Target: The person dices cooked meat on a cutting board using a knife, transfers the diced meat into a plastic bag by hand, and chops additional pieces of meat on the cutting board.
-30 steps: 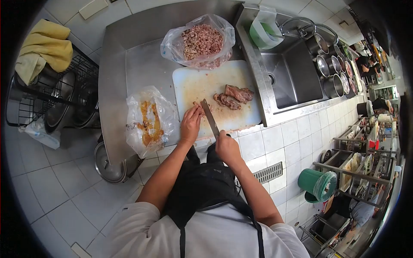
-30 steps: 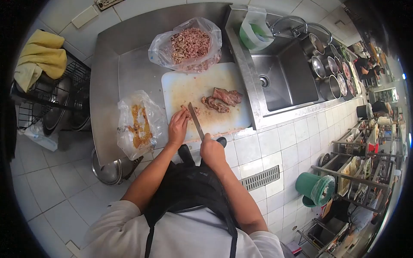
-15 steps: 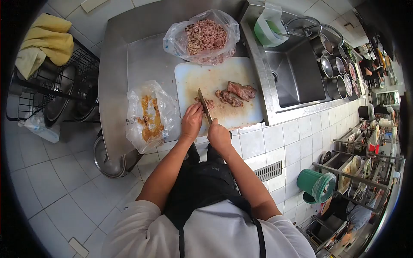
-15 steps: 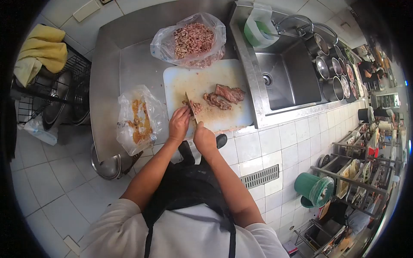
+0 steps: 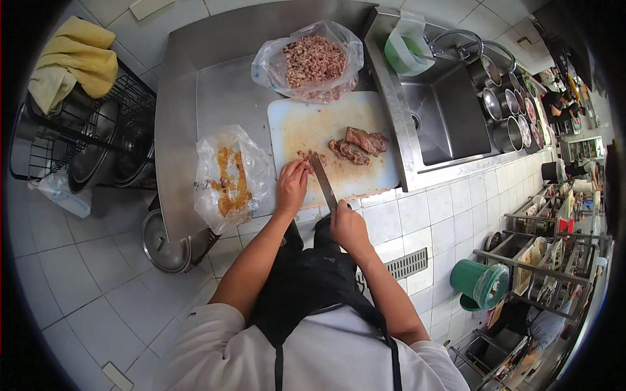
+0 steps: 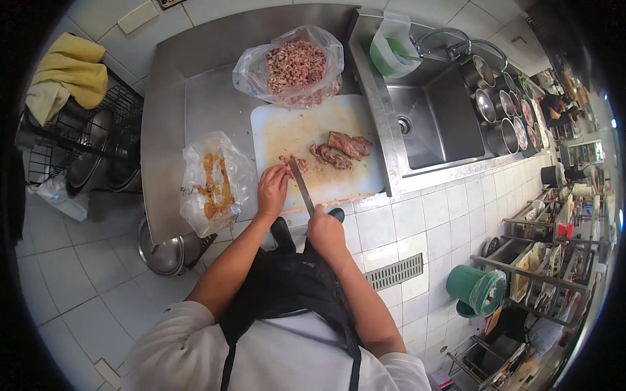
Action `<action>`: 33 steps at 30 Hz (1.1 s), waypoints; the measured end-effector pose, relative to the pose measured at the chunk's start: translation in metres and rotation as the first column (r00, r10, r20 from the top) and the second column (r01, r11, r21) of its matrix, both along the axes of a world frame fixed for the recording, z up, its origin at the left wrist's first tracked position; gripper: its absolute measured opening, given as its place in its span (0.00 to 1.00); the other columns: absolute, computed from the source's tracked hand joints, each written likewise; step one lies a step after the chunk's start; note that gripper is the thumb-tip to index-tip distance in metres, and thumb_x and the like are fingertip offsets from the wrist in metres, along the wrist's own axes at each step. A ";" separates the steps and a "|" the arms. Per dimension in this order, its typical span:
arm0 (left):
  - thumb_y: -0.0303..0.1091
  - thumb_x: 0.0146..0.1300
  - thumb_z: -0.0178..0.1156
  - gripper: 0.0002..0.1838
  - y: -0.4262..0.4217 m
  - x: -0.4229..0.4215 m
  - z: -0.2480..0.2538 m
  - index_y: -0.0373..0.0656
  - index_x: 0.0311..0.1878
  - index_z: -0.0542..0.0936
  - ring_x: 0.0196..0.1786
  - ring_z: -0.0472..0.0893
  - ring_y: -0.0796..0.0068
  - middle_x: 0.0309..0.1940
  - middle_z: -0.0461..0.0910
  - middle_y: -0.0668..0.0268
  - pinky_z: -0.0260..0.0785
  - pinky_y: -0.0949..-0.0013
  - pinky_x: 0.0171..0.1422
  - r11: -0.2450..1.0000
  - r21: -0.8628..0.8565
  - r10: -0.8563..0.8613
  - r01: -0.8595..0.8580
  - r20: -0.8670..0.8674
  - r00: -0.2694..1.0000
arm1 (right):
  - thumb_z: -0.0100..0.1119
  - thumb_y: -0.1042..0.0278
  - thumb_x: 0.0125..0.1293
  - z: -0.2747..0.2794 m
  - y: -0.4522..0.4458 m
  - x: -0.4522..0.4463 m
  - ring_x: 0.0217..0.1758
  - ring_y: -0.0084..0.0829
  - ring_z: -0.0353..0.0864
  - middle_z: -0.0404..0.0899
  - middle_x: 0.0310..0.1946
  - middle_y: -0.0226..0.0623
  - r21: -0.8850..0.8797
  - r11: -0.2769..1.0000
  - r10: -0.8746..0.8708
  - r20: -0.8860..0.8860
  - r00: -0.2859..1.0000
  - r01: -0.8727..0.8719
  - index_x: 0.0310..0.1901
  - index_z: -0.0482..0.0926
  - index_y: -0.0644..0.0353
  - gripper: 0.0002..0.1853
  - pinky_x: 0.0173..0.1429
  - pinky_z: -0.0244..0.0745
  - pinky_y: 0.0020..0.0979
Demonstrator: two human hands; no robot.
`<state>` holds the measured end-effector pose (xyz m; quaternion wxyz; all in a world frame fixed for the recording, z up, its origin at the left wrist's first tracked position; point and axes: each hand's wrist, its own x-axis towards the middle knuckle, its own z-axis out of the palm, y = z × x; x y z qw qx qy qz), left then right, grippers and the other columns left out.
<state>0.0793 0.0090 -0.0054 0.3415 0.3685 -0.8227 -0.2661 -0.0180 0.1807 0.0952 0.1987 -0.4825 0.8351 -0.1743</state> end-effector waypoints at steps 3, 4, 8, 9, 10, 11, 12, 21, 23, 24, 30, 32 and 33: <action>0.25 0.65 0.68 0.14 -0.001 -0.001 0.002 0.36 0.54 0.87 0.59 0.83 0.52 0.54 0.86 0.57 0.76 0.55 0.66 1.000 -0.028 -0.002 0.002 -0.018 1.000 | 0.56 0.74 0.71 -0.004 -0.014 0.000 0.27 0.57 0.88 0.83 0.22 0.58 -0.002 0.999 0.034 -0.027 0.999 -0.034 0.38 0.71 0.66 0.06 0.30 0.82 0.53; 0.25 0.65 0.68 0.14 -0.001 -0.002 0.003 0.36 0.53 0.87 0.59 0.83 0.52 0.54 0.86 0.58 0.77 0.55 0.66 0.999 -0.037 -0.004 0.004 -0.023 1.000 | 0.56 0.75 0.70 -0.007 -0.017 0.000 0.27 0.56 0.88 0.83 0.22 0.57 0.000 0.999 0.047 -0.032 0.998 -0.047 0.38 0.71 0.66 0.05 0.30 0.83 0.52; 0.25 0.64 0.68 0.13 -0.002 -0.003 0.001 0.35 0.52 0.87 0.59 0.83 0.53 0.54 0.87 0.58 0.77 0.56 0.65 0.997 -0.075 -0.006 0.005 -0.015 1.000 | 0.55 0.76 0.69 -0.014 -0.022 0.002 0.27 0.54 0.89 0.84 0.22 0.57 0.031 0.998 0.053 -0.070 0.996 -0.051 0.39 0.71 0.66 0.04 0.31 0.84 0.50; 0.24 0.64 0.68 0.13 -0.003 -0.003 0.002 0.35 0.51 0.88 0.59 0.83 0.53 0.54 0.87 0.58 0.77 0.56 0.65 0.996 -0.087 -0.007 0.007 -0.005 1.000 | 0.55 0.76 0.69 -0.014 -0.023 0.003 0.27 0.54 0.89 0.84 0.22 0.57 0.040 0.998 0.055 -0.073 0.996 -0.052 0.39 0.71 0.66 0.04 0.31 0.84 0.50; 0.25 0.64 0.68 0.12 -0.002 -0.003 0.002 0.35 0.51 0.87 0.59 0.83 0.53 0.54 0.87 0.58 0.77 0.56 0.65 0.997 -0.079 -0.010 0.010 -0.006 1.000 | 0.55 0.76 0.69 -0.014 -0.023 0.003 0.27 0.54 0.89 0.84 0.23 0.57 0.048 0.997 0.057 -0.077 0.995 -0.053 0.39 0.71 0.66 0.03 0.31 0.84 0.50; 0.25 0.65 0.67 0.12 -0.002 -0.003 0.003 0.34 0.50 0.87 0.58 0.83 0.53 0.53 0.86 0.57 0.77 0.56 0.65 0.997 -0.072 -0.011 0.011 -0.006 1.000 | 0.55 0.77 0.68 -0.013 -0.025 0.004 0.27 0.54 0.89 0.84 0.23 0.57 0.068 0.996 0.058 -0.081 0.995 -0.052 0.39 0.71 0.66 0.03 0.31 0.84 0.50; 0.25 0.66 0.67 0.11 -0.003 -0.003 0.005 0.33 0.50 0.87 0.58 0.83 0.53 0.53 0.86 0.57 0.77 0.56 0.65 0.998 -0.065 -0.011 0.010 -0.006 1.000 | 0.55 0.77 0.68 -0.014 -0.026 0.005 0.27 0.54 0.89 0.84 0.23 0.57 0.087 0.995 0.061 -0.086 0.994 -0.053 0.39 0.71 0.66 0.03 0.31 0.84 0.50; 0.26 0.65 0.67 0.11 -0.005 -0.003 0.006 0.33 0.50 0.88 0.59 0.83 0.53 0.53 0.87 0.57 0.77 0.57 0.65 0.996 -0.084 -0.022 0.022 -0.005 1.000 | 0.54 0.77 0.68 -0.054 -0.056 0.001 0.30 0.55 0.90 0.85 0.25 0.58 0.031 0.999 0.043 -0.080 0.996 -0.041 0.40 0.71 0.66 0.03 0.33 0.85 0.50; 0.26 0.65 0.68 0.12 -0.004 -0.002 0.004 0.34 0.50 0.88 0.59 0.83 0.54 0.53 0.87 0.57 0.77 0.57 0.65 0.997 -0.071 -0.019 0.020 0.012 1.000 | 0.54 0.77 0.69 -0.057 -0.049 0.002 0.30 0.56 0.89 0.84 0.25 0.58 0.031 0.999 0.034 -0.059 0.998 -0.033 0.41 0.71 0.67 0.04 0.33 0.85 0.51; 0.26 0.65 0.68 0.12 -0.004 -0.004 0.003 0.34 0.50 0.88 0.59 0.83 0.54 0.53 0.87 0.57 0.77 0.58 0.66 0.997 -0.071 -0.018 0.019 0.015 1.000 | 0.54 0.76 0.70 -0.057 -0.040 0.002 0.30 0.57 0.89 0.84 0.24 0.59 0.025 0.999 0.034 -0.047 0.998 -0.032 0.41 0.71 0.67 0.04 0.34 0.84 0.52; 0.24 0.60 0.71 0.16 -0.005 -0.002 0.001 0.36 0.53 0.87 0.59 0.83 0.53 0.55 0.86 0.58 0.77 0.56 0.66 0.997 -0.071 -0.017 0.016 -0.010 1.000 | 0.56 0.72 0.71 -0.013 0.025 0.003 0.29 0.59 0.87 0.83 0.24 0.60 0.096 0.995 0.031 0.032 0.999 -0.034 0.40 0.71 0.67 0.07 0.33 0.82 0.56; 0.25 0.63 0.69 0.15 -0.004 -0.001 0.007 0.35 0.53 0.87 0.60 0.82 0.53 0.56 0.85 0.58 0.77 0.56 0.66 0.999 -0.049 -0.004 0.003 -0.009 1.000 | 0.56 0.71 0.71 0.000 0.025 0.002 0.28 0.60 0.87 0.83 0.24 0.60 0.083 0.996 0.032 0.035 0.999 -0.035 0.40 0.71 0.67 0.07 0.32 0.81 0.56; 0.26 0.64 0.69 0.15 -0.003 0.001 0.011 0.35 0.53 0.87 0.61 0.82 0.54 0.56 0.85 0.58 0.76 0.57 0.66 0.999 -0.036 -0.001 0.001 -0.005 1.000 | 0.57 0.71 0.71 0.004 0.022 0.001 0.28 0.59 0.87 0.83 0.23 0.59 0.072 0.997 0.023 0.028 0.999 -0.025 0.40 0.71 0.67 0.08 0.32 0.81 0.56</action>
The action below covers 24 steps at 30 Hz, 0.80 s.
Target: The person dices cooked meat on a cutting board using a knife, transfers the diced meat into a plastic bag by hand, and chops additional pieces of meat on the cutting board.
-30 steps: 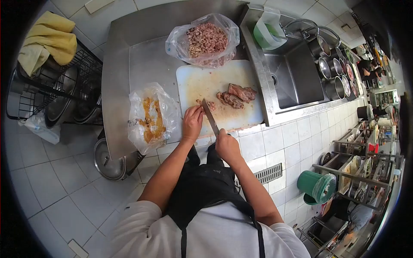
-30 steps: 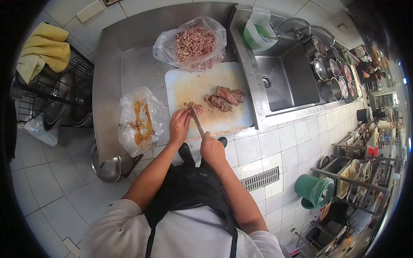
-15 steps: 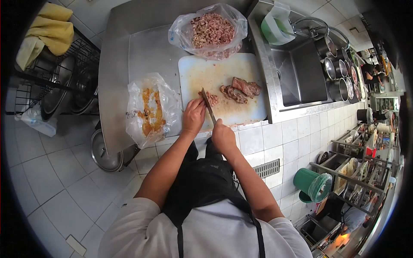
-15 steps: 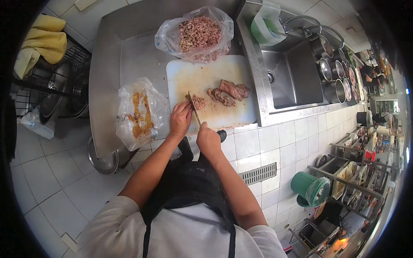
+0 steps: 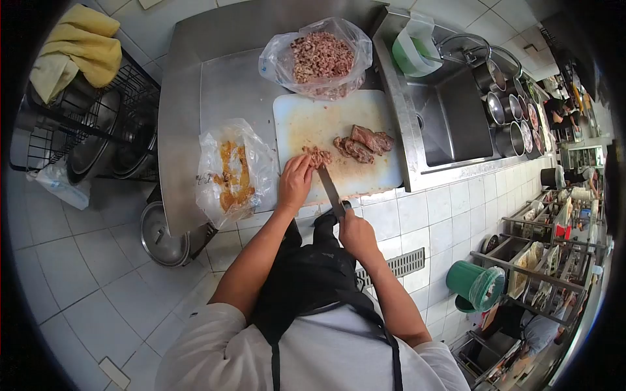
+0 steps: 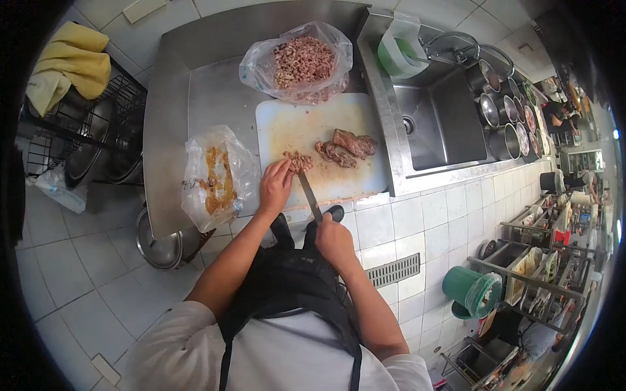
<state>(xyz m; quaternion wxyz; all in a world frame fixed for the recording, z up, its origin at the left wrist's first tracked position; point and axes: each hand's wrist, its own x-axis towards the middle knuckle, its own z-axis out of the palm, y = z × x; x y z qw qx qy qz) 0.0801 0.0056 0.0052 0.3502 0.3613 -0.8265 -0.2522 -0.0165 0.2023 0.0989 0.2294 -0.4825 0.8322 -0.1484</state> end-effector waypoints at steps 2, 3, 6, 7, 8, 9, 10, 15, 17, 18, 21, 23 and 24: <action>0.26 0.64 0.69 0.15 0.002 0.004 0.006 0.35 0.54 0.87 0.60 0.81 0.53 0.56 0.85 0.58 0.76 0.56 0.65 0.999 0.000 0.040 -0.040 0.049 0.998 | 0.57 0.70 0.71 0.006 -0.009 -0.001 0.27 0.59 0.87 0.83 0.23 0.58 -0.014 1.000 -0.010 -0.017 1.000 0.010 0.39 0.71 0.66 0.08 0.31 0.81 0.56; 0.26 0.64 0.69 0.15 0.002 0.007 0.008 0.35 0.54 0.86 0.60 0.81 0.53 0.56 0.85 0.58 0.76 0.56 0.65 0.998 -0.002 0.060 -0.060 0.074 0.995 | 0.56 0.70 0.72 0.008 -0.019 0.000 0.27 0.58 0.87 0.83 0.23 0.58 -0.021 1.000 -0.009 -0.029 1.000 0.008 0.39 0.71 0.66 0.08 0.31 0.81 0.55; 0.26 0.64 0.68 0.14 0.000 0.008 0.009 0.36 0.53 0.87 0.57 0.82 0.53 0.53 0.85 0.57 0.77 0.55 0.63 1.000 0.000 0.027 -0.027 0.110 0.994 | 0.56 0.72 0.71 -0.004 -0.038 0.001 0.27 0.56 0.88 0.84 0.23 0.57 -0.047 0.999 0.008 -0.062 0.998 -0.011 0.39 0.71 0.66 0.06 0.31 0.82 0.53; 0.26 0.63 0.68 0.14 -0.001 0.006 0.010 0.36 0.52 0.87 0.56 0.82 0.53 0.53 0.85 0.57 0.76 0.55 0.63 1.000 0.015 0.018 -0.020 0.093 0.995 | 0.55 0.73 0.71 -0.012 -0.042 0.000 0.27 0.56 0.88 0.84 0.23 0.56 -0.054 0.998 0.017 -0.076 0.997 -0.021 0.39 0.71 0.66 0.06 0.31 0.83 0.52; 0.26 0.63 0.68 0.14 -0.001 0.004 0.012 0.35 0.51 0.88 0.55 0.82 0.52 0.52 0.86 0.57 0.76 0.55 0.62 0.999 0.031 0.011 -0.013 0.076 0.997 | 0.55 0.74 0.70 -0.018 -0.044 0.000 0.28 0.55 0.89 0.84 0.23 0.57 -0.050 0.998 0.018 -0.080 0.997 -0.022 0.39 0.71 0.65 0.05 0.31 0.83 0.52; 0.26 0.63 0.69 0.13 -0.001 0.003 0.010 0.35 0.51 0.88 0.55 0.83 0.52 0.52 0.86 0.57 0.76 0.55 0.62 0.999 0.048 0.005 -0.008 0.059 0.998 | 0.55 0.75 0.70 -0.022 -0.047 0.001 0.28 0.55 0.89 0.84 0.23 0.57 -0.045 0.999 0.021 -0.083 0.996 -0.025 0.39 0.71 0.65 0.04 0.31 0.83 0.51; 0.26 0.63 0.69 0.12 -0.002 0.001 0.007 0.35 0.50 0.88 0.54 0.83 0.53 0.51 0.87 0.58 0.77 0.55 0.62 0.999 0.033 0.000 -0.003 0.066 0.998 | 0.55 0.75 0.70 -0.026 -0.048 0.001 0.28 0.55 0.89 0.84 0.23 0.57 -0.038 0.999 0.024 -0.086 0.996 -0.028 0.40 0.71 0.65 0.04 0.32 0.84 0.51; 0.25 0.63 0.68 0.11 -0.009 0.000 -0.001 0.36 0.48 0.88 0.53 0.83 0.54 0.50 0.86 0.60 0.79 0.56 0.58 0.998 -0.011 -0.055 0.057 0.102 0.993 | 0.55 0.76 0.69 -0.037 -0.052 0.003 0.29 0.56 0.89 0.85 0.25 0.59 -0.025 1.000 0.016 -0.069 0.997 -0.018 0.40 0.71 0.66 0.04 0.33 0.85 0.52; 0.25 0.63 0.68 0.10 -0.014 0.000 -0.004 0.36 0.47 0.88 0.53 0.83 0.54 0.49 0.86 0.60 0.79 0.56 0.58 0.996 -0.009 -0.085 0.087 0.111 0.990 | 0.55 0.75 0.69 -0.043 -0.063 0.001 0.29 0.57 0.89 0.85 0.25 0.60 -0.034 0.999 0.010 -0.063 0.998 -0.012 0.40 0.72 0.67 0.04 0.34 0.85 0.52; 0.25 0.63 0.68 0.10 -0.014 0.002 -0.004 0.36 0.47 0.88 0.52 0.83 0.54 0.49 0.86 0.60 0.79 0.56 0.58 0.994 -0.008 -0.106 0.108 0.120 0.987 | 0.55 0.75 0.70 -0.050 -0.072 0.001 0.30 0.57 0.89 0.85 0.26 0.60 -0.049 0.999 -0.003 -0.055 0.998 0.000 0.40 0.72 0.67 0.05 0.34 0.85 0.53; 0.25 0.63 0.68 0.10 -0.014 0.003 -0.003 0.36 0.47 0.88 0.52 0.83 0.54 0.49 0.86 0.60 0.79 0.56 0.58 0.994 -0.022 -0.103 0.106 0.115 0.988 | 0.56 0.74 0.70 -0.060 -0.078 0.002 0.30 0.57 0.89 0.85 0.26 0.60 -0.068 0.998 -0.014 -0.034 0.999 0.012 0.41 0.72 0.68 0.06 0.34 0.85 0.53; 0.25 0.63 0.68 0.10 -0.010 0.001 -0.001 0.35 0.48 0.88 0.52 0.84 0.54 0.49 0.86 0.59 0.78 0.57 0.58 0.997 -0.008 -0.077 0.079 0.102 0.992 | 0.56 0.73 0.70 -0.057 -0.069 0.000 0.30 0.58 0.89 0.84 0.25 0.60 -0.064 0.998 -0.019 -0.022 1.000 0.017 0.42 0.72 0.68 0.07 0.34 0.84 0.54; 0.24 0.63 0.68 0.11 -0.011 0.000 0.000 0.35 0.48 0.89 0.52 0.84 0.54 0.49 0.87 0.58 0.78 0.57 0.59 0.998 -0.004 -0.062 0.063 0.095 0.994 | 0.57 0.72 0.71 -0.054 -0.054 0.003 0.30 0.58 0.89 0.84 0.25 0.60 -0.061 0.998 -0.020 -0.012 1.000 0.019 0.42 0.72 0.68 0.07 0.34 0.84 0.54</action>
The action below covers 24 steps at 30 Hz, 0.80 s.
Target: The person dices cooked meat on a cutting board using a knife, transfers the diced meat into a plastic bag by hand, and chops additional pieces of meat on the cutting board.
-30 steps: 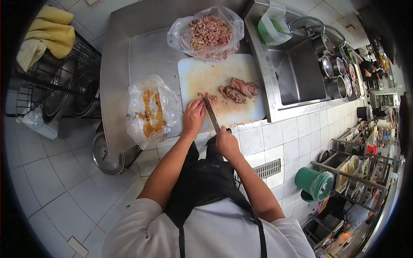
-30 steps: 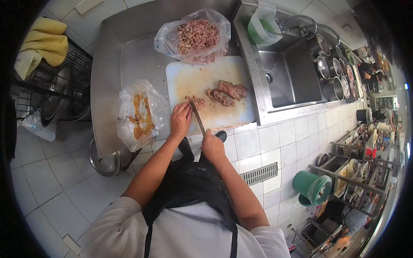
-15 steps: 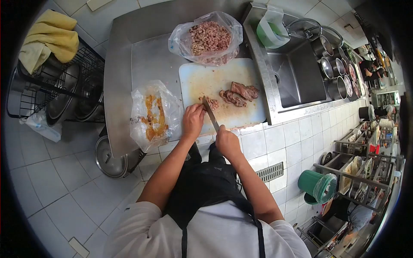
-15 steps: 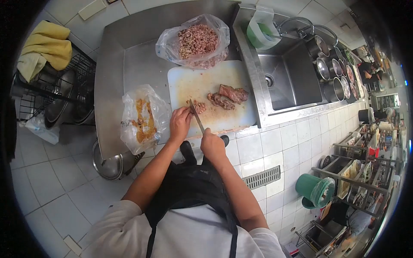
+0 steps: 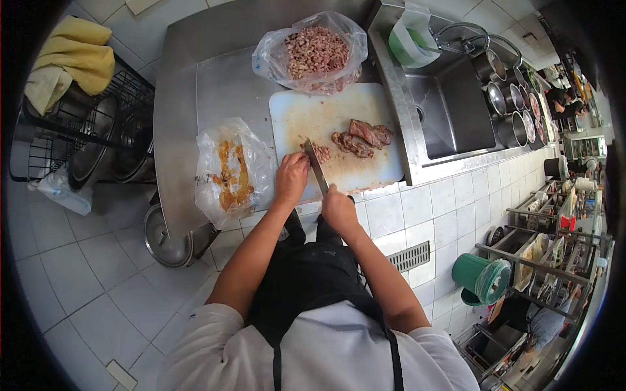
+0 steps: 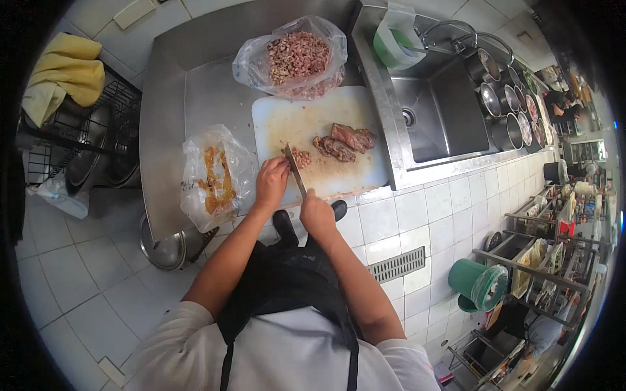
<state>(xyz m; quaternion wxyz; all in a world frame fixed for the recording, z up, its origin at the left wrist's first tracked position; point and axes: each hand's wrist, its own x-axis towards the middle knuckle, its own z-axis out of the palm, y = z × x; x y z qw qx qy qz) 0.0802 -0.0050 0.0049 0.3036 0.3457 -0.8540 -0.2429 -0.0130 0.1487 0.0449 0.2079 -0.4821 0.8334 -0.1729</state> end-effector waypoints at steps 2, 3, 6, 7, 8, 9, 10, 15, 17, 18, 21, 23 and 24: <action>0.25 0.64 0.68 0.11 0.002 0.000 0.003 0.35 0.49 0.88 0.53 0.84 0.54 0.50 0.86 0.57 0.78 0.57 0.59 0.999 0.014 0.034 -0.033 -0.020 0.999 | 0.57 0.71 0.72 0.008 0.032 0.005 0.29 0.59 0.88 0.84 0.25 0.59 0.023 1.000 0.005 0.023 1.000 -0.006 0.42 0.72 0.68 0.08 0.33 0.83 0.55; 0.25 0.64 0.69 0.12 0.002 0.001 0.005 0.35 0.50 0.88 0.54 0.84 0.54 0.50 0.86 0.57 0.78 0.57 0.60 0.998 0.022 0.054 -0.053 -0.031 0.998 | 0.57 0.70 0.73 0.015 0.049 0.005 0.29 0.59 0.87 0.84 0.25 0.59 0.042 0.999 0.011 0.035 0.999 -0.012 0.41 0.72 0.67 0.08 0.33 0.82 0.55; 0.25 0.66 0.68 0.12 0.004 0.006 0.007 0.36 0.52 0.88 0.52 0.85 0.55 0.51 0.85 0.56 0.79 0.58 0.58 0.980 0.161 0.130 -0.117 -0.072 0.989 | 0.56 0.68 0.75 0.039 0.064 0.000 0.28 0.60 0.86 0.83 0.23 0.58 0.062 0.998 0.011 0.058 0.998 -0.015 0.41 0.72 0.67 0.09 0.33 0.81 0.56; 0.25 0.66 0.68 0.12 0.003 0.009 0.003 0.36 0.52 0.87 0.50 0.86 0.54 0.50 0.85 0.55 0.79 0.57 0.57 0.973 0.186 0.153 -0.135 -0.083 0.985 | 0.56 0.68 0.76 0.046 0.065 0.000 0.27 0.60 0.85 0.83 0.23 0.57 0.063 0.998 0.006 0.064 0.998 -0.010 0.40 0.72 0.66 0.10 0.33 0.81 0.56; 0.25 0.66 0.68 0.11 0.003 0.013 0.001 0.36 0.52 0.87 0.49 0.86 0.52 0.49 0.85 0.55 0.79 0.55 0.55 0.965 0.214 0.173 -0.150 -0.092 0.981 | 0.56 0.68 0.76 0.051 0.063 0.002 0.27 0.60 0.85 0.83 0.22 0.57 0.052 0.999 0.006 0.052 0.999 -0.008 0.40 0.72 0.66 0.09 0.32 0.81 0.56; 0.25 0.67 0.68 0.11 0.004 0.015 0.000 0.36 0.51 0.87 0.47 0.86 0.51 0.48 0.85 0.55 0.79 0.54 0.53 0.956 0.243 0.193 -0.165 -0.100 0.976 | 0.56 0.68 0.75 0.056 0.057 0.002 0.26 0.59 0.86 0.83 0.22 0.57 0.041 0.999 0.005 0.039 0.999 -0.006 0.39 0.71 0.66 0.09 0.32 0.81 0.55; 0.24 0.67 0.68 0.10 0.005 0.014 -0.001 0.36 0.51 0.87 0.45 0.87 0.53 0.47 0.85 0.55 0.80 0.56 0.52 0.953 0.258 0.186 -0.159 -0.087 0.979 | 0.56 0.69 0.75 0.057 0.050 0.002 0.26 0.58 0.86 0.82 0.21 0.56 0.027 1.000 0.007 0.026 1.000 -0.007 0.39 0.71 0.65 0.09 0.31 0.81 0.54; 0.24 0.65 0.69 0.08 0.005 0.005 -0.009 0.35 0.46 0.88 0.39 0.88 0.57 0.43 0.86 0.56 0.81 0.60 0.47 0.962 0.206 0.194 -0.178 -0.062 0.979 | 0.56 0.71 0.74 0.036 0.024 0.004 0.24 0.55 0.87 0.82 0.20 0.55 -0.023 0.999 0.048 -0.028 0.998 -0.049 0.38 0.71 0.64 0.07 0.29 0.81 0.52; 0.24 0.63 0.70 0.06 0.003 0.004 -0.010 0.35 0.43 0.88 0.39 0.87 0.56 0.41 0.86 0.56 0.80 0.58 0.46 0.965 0.189 0.192 -0.181 -0.042 0.980 | 0.56 0.72 0.73 0.027 0.020 0.004 0.24 0.55 0.87 0.83 0.21 0.55 -0.040 0.998 0.053 -0.023 0.998 -0.054 0.38 0.71 0.65 0.07 0.29 0.81 0.52; 0.24 0.63 0.70 0.05 0.002 0.004 -0.009 0.35 0.42 0.88 0.39 0.87 0.55 0.40 0.86 0.56 0.80 0.58 0.46 0.966 0.181 0.193 -0.184 -0.031 0.981 | 0.55 0.73 0.72 0.024 0.018 0.005 0.25 0.55 0.87 0.83 0.21 0.55 -0.039 0.998 0.048 -0.016 0.999 -0.049 0.38 0.71 0.65 0.06 0.29 0.82 0.52; 0.24 0.60 0.70 0.02 -0.001 0.003 -0.007 0.37 0.36 0.87 0.41 0.86 0.50 0.37 0.86 0.56 0.79 0.53 0.48 0.982 0.119 0.150 -0.146 -0.018 0.989 | 0.55 0.73 0.71 0.010 0.009 0.009 0.27 0.56 0.88 0.83 0.22 0.57 -0.037 0.998 0.041 0.001 0.999 -0.041 0.39 0.71 0.66 0.05 0.30 0.83 0.52; 0.24 0.59 0.70 0.02 -0.003 0.003 -0.010 0.37 0.36 0.87 0.41 0.86 0.50 0.37 0.86 0.55 0.79 0.53 0.49 0.981 0.133 0.146 -0.145 -0.001 0.989 | 0.54 0.74 0.71 -0.002 -0.002 0.009 0.28 0.57 0.88 0.84 0.24 0.58 -0.044 0.998 0.036 -0.001 0.999 -0.036 0.39 0.71 0.66 0.05 0.32 0.83 0.53; 0.24 0.59 0.70 0.03 -0.004 0.001 -0.011 0.37 0.36 0.87 0.41 0.86 0.50 0.37 0.86 0.55 0.79 0.52 0.49 0.981 0.135 0.137 -0.137 0.006 0.990 | 0.54 0.74 0.71 -0.009 -0.013 0.007 0.28 0.58 0.88 0.84 0.24 0.59 -0.056 0.998 0.029 -0.007 1.000 -0.029 0.40 0.72 0.67 0.05 0.32 0.83 0.53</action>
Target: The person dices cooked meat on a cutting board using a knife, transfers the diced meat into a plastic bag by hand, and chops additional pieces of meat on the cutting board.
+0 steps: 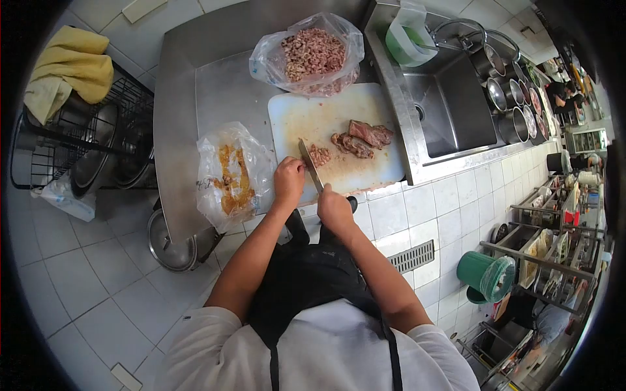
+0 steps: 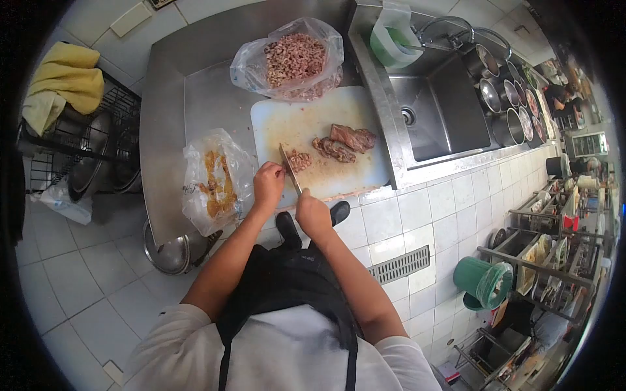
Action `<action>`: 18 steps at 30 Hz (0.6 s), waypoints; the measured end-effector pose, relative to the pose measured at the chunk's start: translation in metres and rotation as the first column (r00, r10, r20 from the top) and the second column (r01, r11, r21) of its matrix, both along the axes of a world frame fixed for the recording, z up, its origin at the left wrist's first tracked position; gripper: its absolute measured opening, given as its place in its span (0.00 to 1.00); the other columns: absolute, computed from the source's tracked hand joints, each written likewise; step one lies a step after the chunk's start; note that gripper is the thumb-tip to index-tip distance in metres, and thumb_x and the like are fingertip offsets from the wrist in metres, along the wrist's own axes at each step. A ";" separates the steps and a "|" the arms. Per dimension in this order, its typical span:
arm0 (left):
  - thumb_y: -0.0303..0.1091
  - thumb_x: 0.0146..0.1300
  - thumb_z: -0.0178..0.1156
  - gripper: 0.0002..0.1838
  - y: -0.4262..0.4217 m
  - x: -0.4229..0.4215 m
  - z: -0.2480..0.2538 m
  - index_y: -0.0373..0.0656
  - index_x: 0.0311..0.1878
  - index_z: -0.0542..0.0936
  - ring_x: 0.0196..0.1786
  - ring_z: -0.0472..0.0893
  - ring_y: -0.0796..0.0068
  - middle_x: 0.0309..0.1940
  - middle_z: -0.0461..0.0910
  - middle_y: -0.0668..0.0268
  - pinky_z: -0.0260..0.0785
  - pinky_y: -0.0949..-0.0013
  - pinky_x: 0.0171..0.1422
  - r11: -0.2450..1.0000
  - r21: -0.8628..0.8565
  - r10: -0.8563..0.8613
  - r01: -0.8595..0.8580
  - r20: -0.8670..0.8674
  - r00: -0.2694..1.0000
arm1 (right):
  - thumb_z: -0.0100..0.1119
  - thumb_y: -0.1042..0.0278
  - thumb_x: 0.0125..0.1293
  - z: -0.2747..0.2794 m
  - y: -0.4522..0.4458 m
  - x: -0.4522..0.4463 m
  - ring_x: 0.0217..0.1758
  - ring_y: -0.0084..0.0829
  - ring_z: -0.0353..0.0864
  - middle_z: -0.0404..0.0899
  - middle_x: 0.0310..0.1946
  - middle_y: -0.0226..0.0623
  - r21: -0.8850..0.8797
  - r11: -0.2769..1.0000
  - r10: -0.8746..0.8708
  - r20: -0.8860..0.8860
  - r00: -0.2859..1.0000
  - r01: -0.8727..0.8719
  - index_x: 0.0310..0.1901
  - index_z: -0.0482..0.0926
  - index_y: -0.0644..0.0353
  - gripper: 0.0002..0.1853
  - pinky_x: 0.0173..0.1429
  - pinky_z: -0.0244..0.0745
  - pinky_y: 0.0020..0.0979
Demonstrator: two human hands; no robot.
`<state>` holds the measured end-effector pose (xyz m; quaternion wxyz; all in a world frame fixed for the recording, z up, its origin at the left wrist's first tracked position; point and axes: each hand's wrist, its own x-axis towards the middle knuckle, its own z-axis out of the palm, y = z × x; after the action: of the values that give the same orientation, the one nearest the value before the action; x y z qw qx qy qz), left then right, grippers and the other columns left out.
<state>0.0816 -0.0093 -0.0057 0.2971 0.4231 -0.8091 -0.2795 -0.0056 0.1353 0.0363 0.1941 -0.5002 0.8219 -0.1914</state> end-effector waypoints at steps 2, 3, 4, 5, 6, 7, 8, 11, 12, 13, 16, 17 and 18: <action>0.25 0.59 0.70 0.02 -0.001 -0.001 0.006 0.37 0.36 0.87 0.40 0.86 0.50 0.37 0.86 0.55 0.79 0.53 0.48 0.999 0.035 0.017 -0.018 0.039 0.999 | 0.54 0.74 0.71 -0.002 -0.014 -0.003 0.29 0.58 0.88 0.84 0.25 0.59 -0.019 1.000 -0.012 -0.002 1.000 0.012 0.40 0.72 0.67 0.05 0.33 0.84 0.54; 0.25 0.60 0.70 0.02 -0.001 -0.001 0.008 0.37 0.36 0.87 0.40 0.86 0.50 0.36 0.86 0.54 0.79 0.53 0.47 0.998 0.050 0.026 -0.029 0.058 0.998 | 0.54 0.74 0.71 -0.002 -0.019 -0.004 0.29 0.59 0.88 0.84 0.25 0.59 -0.026 1.000 -0.016 0.003 1.000 0.016 0.40 0.72 0.67 0.05 0.34 0.84 0.55; 0.25 0.60 0.70 0.03 -0.002 -0.003 0.010 0.37 0.36 0.88 0.40 0.87 0.50 0.36 0.86 0.55 0.79 0.53 0.47 0.994 0.090 0.054 -0.058 0.037 0.998 | 0.54 0.74 0.71 0.000 -0.023 -0.006 0.29 0.59 0.88 0.84 0.25 0.59 -0.038 0.999 -0.019 0.005 1.000 0.019 0.41 0.72 0.67 0.05 0.35 0.84 0.55; 0.26 0.61 0.71 0.03 -0.002 -0.004 0.012 0.38 0.36 0.88 0.39 0.87 0.51 0.35 0.87 0.55 0.79 0.54 0.46 0.988 0.132 0.082 -0.084 0.016 0.996 | 0.54 0.74 0.71 0.002 -0.019 -0.006 0.29 0.59 0.88 0.84 0.25 0.59 -0.024 1.000 -0.019 0.013 1.000 0.019 0.41 0.72 0.67 0.05 0.35 0.84 0.55; 0.27 0.61 0.71 0.03 -0.002 -0.006 0.013 0.38 0.36 0.88 0.39 0.88 0.52 0.35 0.87 0.55 0.80 0.54 0.46 0.978 0.176 0.114 -0.111 -0.004 0.994 | 0.54 0.74 0.71 0.002 -0.007 -0.007 0.29 0.60 0.88 0.84 0.25 0.59 -0.010 1.000 -0.016 0.020 1.000 0.016 0.41 0.72 0.67 0.05 0.35 0.84 0.55; 0.27 0.61 0.71 0.03 -0.003 -0.007 0.013 0.38 0.37 0.88 0.39 0.88 0.53 0.34 0.88 0.55 0.80 0.55 0.46 0.972 0.201 0.127 -0.125 0.004 0.992 | 0.54 0.74 0.71 0.003 0.004 -0.006 0.29 0.60 0.88 0.84 0.25 0.59 0.006 1.000 -0.011 0.027 1.000 0.010 0.41 0.72 0.67 0.06 0.35 0.83 0.56; 0.27 0.62 0.71 0.03 -0.005 -0.007 0.013 0.38 0.38 0.89 0.38 0.89 0.54 0.34 0.88 0.55 0.80 0.56 0.45 0.963 0.227 0.144 -0.142 0.011 0.990 | 0.55 0.73 0.71 0.004 0.017 -0.006 0.29 0.60 0.87 0.84 0.25 0.59 0.021 1.000 -0.012 0.033 0.999 0.011 0.41 0.72 0.67 0.06 0.35 0.83 0.55; 0.27 0.62 0.71 0.04 -0.008 -0.005 0.014 0.39 0.39 0.90 0.37 0.90 0.57 0.33 0.90 0.55 0.81 0.59 0.45 0.930 0.323 0.188 -0.176 -0.005 0.982 | 0.55 0.72 0.72 0.021 0.038 -0.006 0.27 0.59 0.87 0.84 0.24 0.59 0.044 0.999 -0.006 0.052 0.999 0.004 0.40 0.71 0.67 0.07 0.34 0.83 0.55; 0.27 0.61 0.71 0.05 -0.008 -0.005 0.010 0.39 0.39 0.90 0.37 0.91 0.58 0.32 0.90 0.55 0.81 0.59 0.45 0.916 0.359 0.195 -0.176 -0.015 0.981 | 0.56 0.72 0.72 0.027 0.041 -0.006 0.27 0.59 0.87 0.84 0.24 0.58 0.037 0.999 -0.009 0.055 0.998 0.007 0.40 0.72 0.66 0.07 0.33 0.83 0.54; 0.27 0.61 0.71 0.05 -0.008 -0.005 0.003 0.39 0.39 0.90 0.37 0.91 0.58 0.32 0.90 0.55 0.81 0.60 0.45 0.913 0.370 0.203 -0.173 -0.044 0.978 | 0.56 0.71 0.72 0.032 0.042 -0.006 0.26 0.58 0.87 0.84 0.23 0.58 0.028 1.000 -0.013 0.057 0.998 0.012 0.40 0.72 0.66 0.07 0.32 0.83 0.54; 0.27 0.61 0.71 0.05 -0.009 -0.007 -0.008 0.38 0.39 0.90 0.36 0.91 0.58 0.32 0.90 0.55 0.81 0.60 0.44 0.898 0.403 0.232 -0.179 -0.089 0.969 | 0.56 0.70 0.73 0.036 0.037 -0.001 0.25 0.56 0.87 0.83 0.22 0.56 0.007 0.999 -0.036 0.033 0.999 0.035 0.39 0.72 0.65 0.08 0.30 0.83 0.52; 0.27 0.61 0.71 0.05 -0.009 -0.007 -0.010 0.38 0.39 0.90 0.36 0.91 0.58 0.32 0.90 0.55 0.81 0.60 0.44 0.891 0.413 0.242 -0.190 -0.077 0.967 | 0.56 0.71 0.73 0.036 0.036 0.002 0.25 0.55 0.87 0.83 0.22 0.56 0.007 1.000 -0.025 0.022 0.999 0.025 0.39 0.72 0.65 0.07 0.30 0.83 0.52; 0.27 0.61 0.71 0.05 -0.009 -0.008 -0.010 0.38 0.39 0.90 0.36 0.91 0.58 0.32 0.90 0.54 0.81 0.60 0.44 0.884 0.422 0.250 -0.200 -0.067 0.966 | 0.56 0.71 0.73 0.035 0.035 0.004 0.25 0.55 0.88 0.83 0.22 0.56 0.006 1.000 -0.014 0.010 1.000 0.014 0.38 0.72 0.65 0.07 0.29 0.83 0.51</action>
<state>0.0736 -0.0179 -0.0157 0.2796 0.5496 -0.6581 -0.4321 -0.0017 0.1704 0.0717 0.1984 -0.4927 0.8250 -0.1928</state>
